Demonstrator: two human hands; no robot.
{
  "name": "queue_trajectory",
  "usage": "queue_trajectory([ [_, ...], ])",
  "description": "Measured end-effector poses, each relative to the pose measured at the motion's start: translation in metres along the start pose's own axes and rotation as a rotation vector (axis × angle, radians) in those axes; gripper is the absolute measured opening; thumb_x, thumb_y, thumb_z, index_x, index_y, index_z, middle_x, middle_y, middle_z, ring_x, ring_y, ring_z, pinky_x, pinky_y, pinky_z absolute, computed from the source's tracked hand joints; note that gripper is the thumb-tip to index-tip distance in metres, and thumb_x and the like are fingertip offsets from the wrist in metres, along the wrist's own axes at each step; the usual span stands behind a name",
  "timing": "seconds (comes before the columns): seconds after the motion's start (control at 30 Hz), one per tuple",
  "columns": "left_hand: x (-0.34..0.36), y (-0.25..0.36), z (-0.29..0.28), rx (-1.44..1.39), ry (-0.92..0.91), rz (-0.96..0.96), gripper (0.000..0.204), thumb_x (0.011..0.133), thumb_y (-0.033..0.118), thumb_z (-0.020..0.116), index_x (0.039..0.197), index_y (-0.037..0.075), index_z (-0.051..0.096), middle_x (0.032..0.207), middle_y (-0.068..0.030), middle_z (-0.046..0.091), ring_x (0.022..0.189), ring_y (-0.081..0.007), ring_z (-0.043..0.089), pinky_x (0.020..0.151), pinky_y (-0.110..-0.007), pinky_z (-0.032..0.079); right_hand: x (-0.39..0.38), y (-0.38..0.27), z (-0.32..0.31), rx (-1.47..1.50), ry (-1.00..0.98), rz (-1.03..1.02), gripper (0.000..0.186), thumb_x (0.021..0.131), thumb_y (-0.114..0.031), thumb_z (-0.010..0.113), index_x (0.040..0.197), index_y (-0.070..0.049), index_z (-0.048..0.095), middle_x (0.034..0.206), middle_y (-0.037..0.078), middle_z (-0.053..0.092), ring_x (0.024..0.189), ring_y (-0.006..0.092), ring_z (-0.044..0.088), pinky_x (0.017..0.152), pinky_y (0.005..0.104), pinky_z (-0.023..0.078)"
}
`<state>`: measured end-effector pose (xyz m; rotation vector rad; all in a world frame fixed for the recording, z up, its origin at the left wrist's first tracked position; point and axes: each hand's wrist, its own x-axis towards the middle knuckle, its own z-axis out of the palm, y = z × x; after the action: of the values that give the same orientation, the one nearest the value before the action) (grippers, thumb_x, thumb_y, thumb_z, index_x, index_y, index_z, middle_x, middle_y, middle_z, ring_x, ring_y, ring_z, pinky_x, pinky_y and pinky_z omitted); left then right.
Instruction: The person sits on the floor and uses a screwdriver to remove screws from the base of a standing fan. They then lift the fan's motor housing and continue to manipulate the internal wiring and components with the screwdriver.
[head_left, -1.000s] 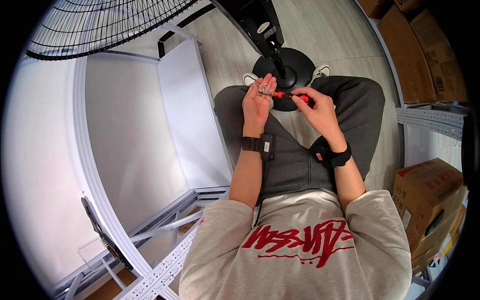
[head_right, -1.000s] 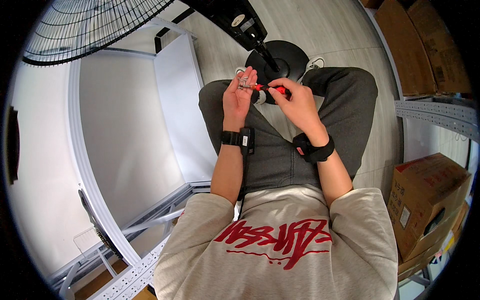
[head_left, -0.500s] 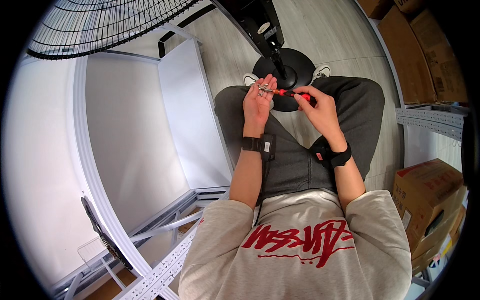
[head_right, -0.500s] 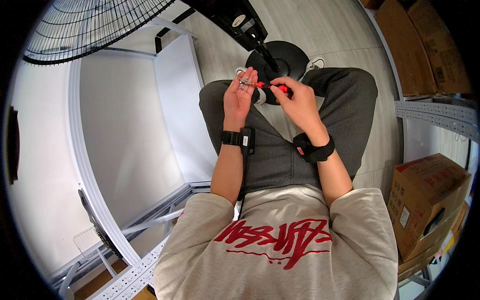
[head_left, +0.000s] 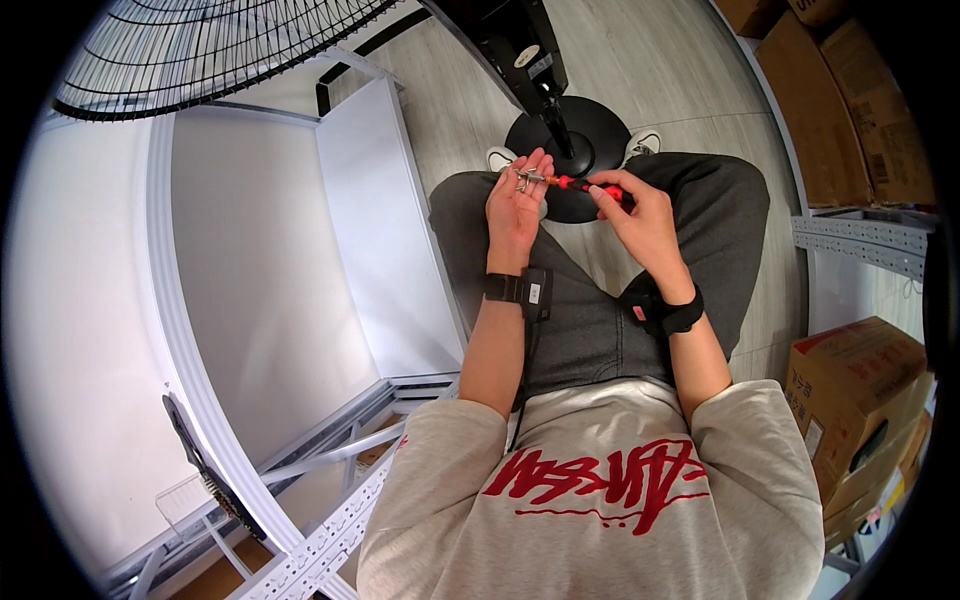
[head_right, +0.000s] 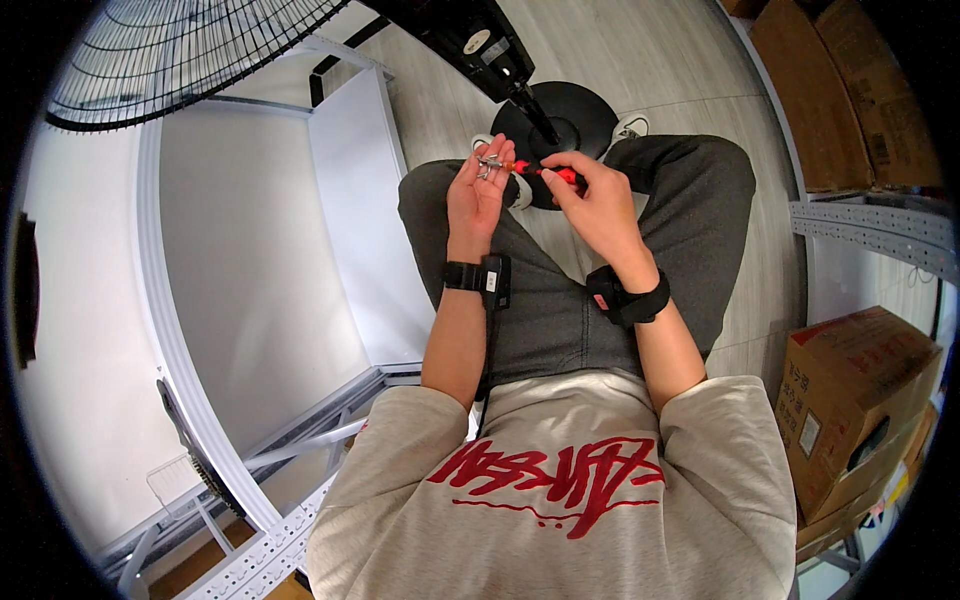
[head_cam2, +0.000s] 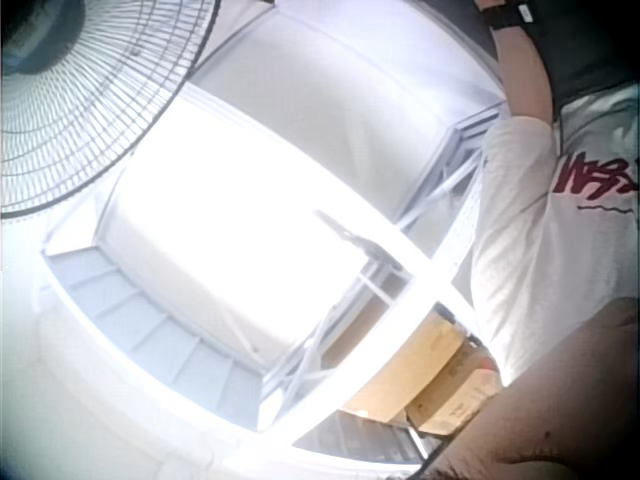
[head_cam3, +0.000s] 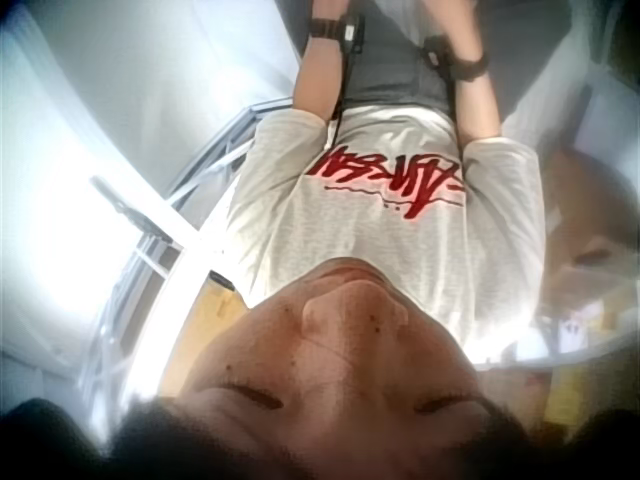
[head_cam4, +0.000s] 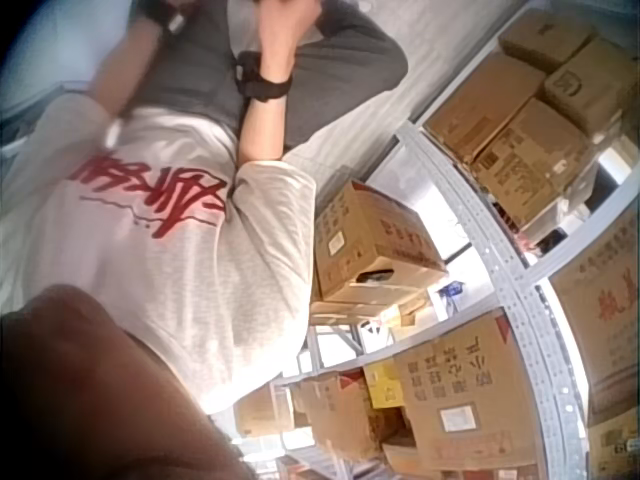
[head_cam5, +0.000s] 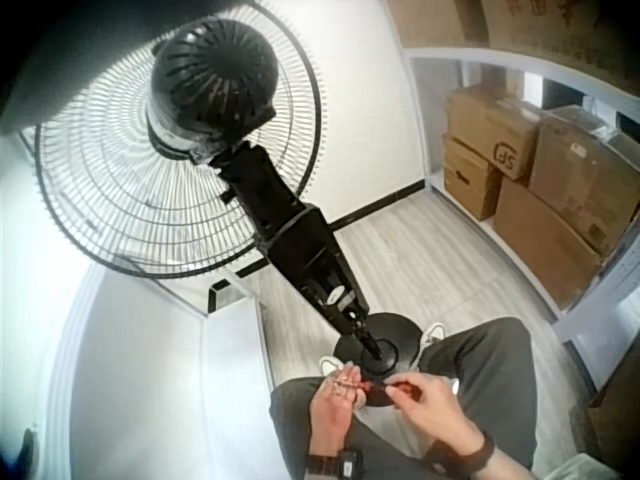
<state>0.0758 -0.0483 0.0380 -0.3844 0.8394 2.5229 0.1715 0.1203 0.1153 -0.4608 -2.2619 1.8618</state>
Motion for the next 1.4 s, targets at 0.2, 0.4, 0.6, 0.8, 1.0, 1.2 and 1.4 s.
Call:
queue_trajectory([
  [0.2,-0.002,0.001,0.003,-0.005,-0.009,-0.009,0.027,0.101,0.012,0.035,0.118,-0.008,0.043,0.137,-0.0302,0.042,0.127,-0.0396,0.045,0.107,-0.046,0.040,0.000,-0.002,0.000,-0.007,-0.011,0.009,0.017,0.086,-0.013,0.066,0.100,-0.003,0.068,0.068,0.008,0.066,0.058,0.0099,0.061,0.055,0.0239,0.046],
  [0.4,-0.002,0.000,0.001,0.007,-0.011,-0.009,0.028,0.101,0.013,0.036,0.118,-0.008,0.043,0.137,-0.0299,0.042,0.126,-0.0394,0.045,0.108,-0.046,0.039,0.000,-0.001,-0.001,-0.008,-0.017,0.018,0.017,0.086,-0.012,0.066,0.100,-0.003,0.068,0.069,0.008,0.066,0.058,0.0105,0.060,0.055,0.0246,0.046],
  [0.6,-0.001,0.000,0.000,0.037,-0.010,-0.011,0.027,0.101,0.013,0.038,0.117,-0.008,0.045,0.135,-0.0301,0.043,0.125,-0.0393,0.047,0.106,-0.046,0.042,-0.002,-0.002,-0.004,-0.075,-0.053,-0.034,0.019,0.084,-0.009,0.065,0.101,-0.003,0.067,0.076,0.012,0.065,0.061,0.0167,0.060,0.059,0.0285,0.047],
  [0.8,0.000,0.000,-0.002,0.044,-0.004,-0.010,0.027,0.100,0.012,0.039,0.115,-0.009,0.046,0.133,-0.0301,0.045,0.122,-0.0391,0.049,0.104,-0.046,0.044,-0.002,-0.008,-0.008,-0.127,-0.072,-0.073,0.020,0.082,-0.007,0.065,0.101,-0.003,0.067,0.081,0.015,0.065,0.064,0.0233,0.061,0.061,0.0314,0.048],
  [1.0,0.000,-0.001,-0.002,0.155,0.009,-0.026,0.026,0.100,0.013,0.042,0.113,-0.008,0.046,0.130,-0.0309,0.048,0.119,-0.0389,0.052,0.103,-0.046,0.044,-0.002,-0.011,-0.011,-0.174,-0.109,-0.203,0.019,0.081,0.000,0.063,0.099,-0.002,0.067,0.092,0.013,0.067,0.074,0.0255,0.064,0.065,0.0320,0.050],
  [1.2,-0.002,-0.001,-0.001,0.227,0.008,-0.048,0.024,0.099,0.012,0.044,0.112,-0.007,0.047,0.127,-0.0310,0.051,0.117,-0.0389,0.054,0.102,-0.044,0.045,0.000,0.000,-0.014,-0.151,-0.137,-0.270,0.019,0.081,0.002,0.063,0.098,-0.004,0.067,0.099,0.011,0.068,0.077,0.0252,0.065,0.067,0.0306,0.051],
  [1.4,-0.005,0.000,0.002,0.233,-0.009,-0.100,0.023,0.098,0.012,0.046,0.111,-0.006,0.049,0.125,-0.0302,0.053,0.117,-0.0382,0.054,0.102,-0.043,0.045,0.002,-0.007,-0.022,-0.149,-0.158,-0.124,0.017,0.085,-0.010,0.066,0.100,-0.003,0.067,0.084,0.012,0.069,0.067,0.0199,0.065,0.061,0.0283,0.050],
])
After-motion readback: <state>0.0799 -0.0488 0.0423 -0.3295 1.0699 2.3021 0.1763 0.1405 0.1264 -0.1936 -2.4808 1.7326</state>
